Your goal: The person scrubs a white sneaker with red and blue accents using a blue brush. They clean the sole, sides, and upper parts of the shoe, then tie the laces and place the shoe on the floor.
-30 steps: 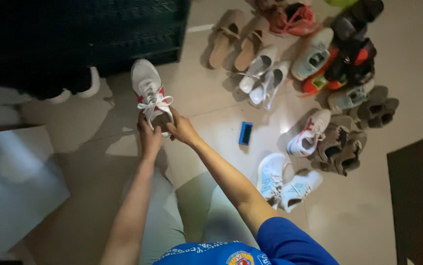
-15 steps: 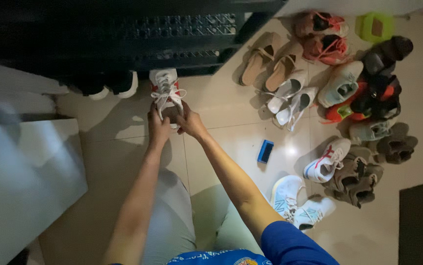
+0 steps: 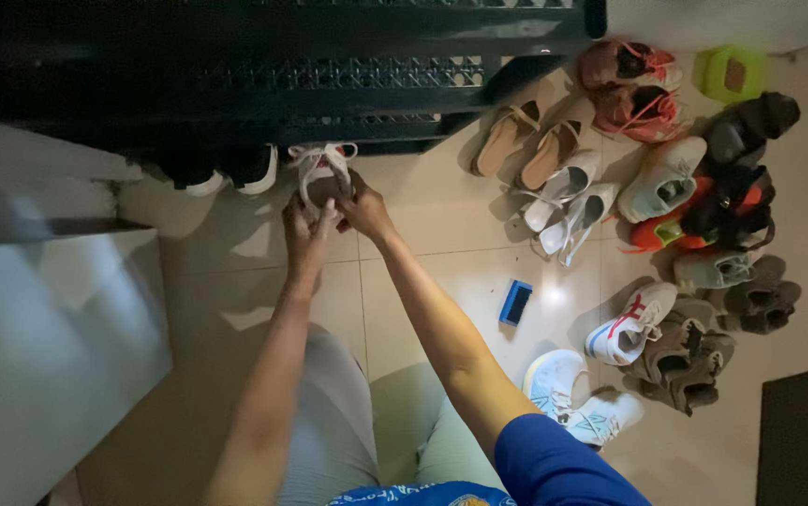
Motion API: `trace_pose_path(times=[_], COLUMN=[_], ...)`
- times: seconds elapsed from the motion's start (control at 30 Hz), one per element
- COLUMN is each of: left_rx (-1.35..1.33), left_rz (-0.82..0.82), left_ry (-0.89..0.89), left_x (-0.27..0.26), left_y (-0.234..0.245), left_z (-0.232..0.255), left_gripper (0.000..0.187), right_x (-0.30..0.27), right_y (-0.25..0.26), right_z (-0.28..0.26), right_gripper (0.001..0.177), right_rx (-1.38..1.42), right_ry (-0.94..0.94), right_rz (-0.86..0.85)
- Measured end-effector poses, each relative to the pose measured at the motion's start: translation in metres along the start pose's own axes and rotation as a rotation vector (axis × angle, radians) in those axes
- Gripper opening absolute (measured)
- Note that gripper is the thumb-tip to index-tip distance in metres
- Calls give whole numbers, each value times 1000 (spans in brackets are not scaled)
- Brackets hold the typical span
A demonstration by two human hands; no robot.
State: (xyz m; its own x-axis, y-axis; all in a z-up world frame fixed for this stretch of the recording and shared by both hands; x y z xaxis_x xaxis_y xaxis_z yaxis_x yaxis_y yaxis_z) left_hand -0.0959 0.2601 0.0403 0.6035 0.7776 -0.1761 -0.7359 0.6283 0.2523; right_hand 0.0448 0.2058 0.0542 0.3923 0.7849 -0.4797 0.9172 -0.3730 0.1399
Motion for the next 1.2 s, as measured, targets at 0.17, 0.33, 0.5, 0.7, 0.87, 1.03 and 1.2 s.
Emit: trace_pose_path(times=[0.17, 0.33, 0.5, 0.7, 0.87, 1.03, 1.2], left_rx=[-213, 27, -196, -72, 13, -18, -98], left_rz=[-24, 46, 1, -10, 110, 38, -81], left_ry=[-28, -211, -119, 15, -214, -70, 65], left_x=[4, 28, 44, 48, 57, 63, 74], left_y=[-1, -2, -2, -7, -7, -4, -1], left_z=[15, 7, 6, -6, -4, -5, -7], left_gripper=[75, 60, 61, 49, 58, 71, 77], right_x=[12, 29, 46, 53, 62, 72, 75], right_y=[0, -1, -1, 0, 3, 3, 1], right_z=[-11, -11, -12, -16, -17, -22, -33], right_gripper=[65, 67, 64, 59, 58, 51, 45], right_rx=[46, 94, 86, 71, 98, 121, 272], right_ry=[17, -4, -7, -72, -23, 68, -58], right_rz=[-1, 14, 43, 47, 46, 32, -29])
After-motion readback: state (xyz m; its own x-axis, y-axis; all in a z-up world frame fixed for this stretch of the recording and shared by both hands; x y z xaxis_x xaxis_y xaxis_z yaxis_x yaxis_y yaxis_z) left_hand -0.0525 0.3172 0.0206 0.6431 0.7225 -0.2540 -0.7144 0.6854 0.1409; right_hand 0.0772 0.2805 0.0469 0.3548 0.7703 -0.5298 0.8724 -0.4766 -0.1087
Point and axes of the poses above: each hand's wrist, its own x-axis towards the middle knuckle, its own y-axis out of the back of the hand, z = x × y, the point moved 2 cm from there along x, towards the middle knuckle, and after that the axes turned 7 degrees about -z, right-handed, at the moved point
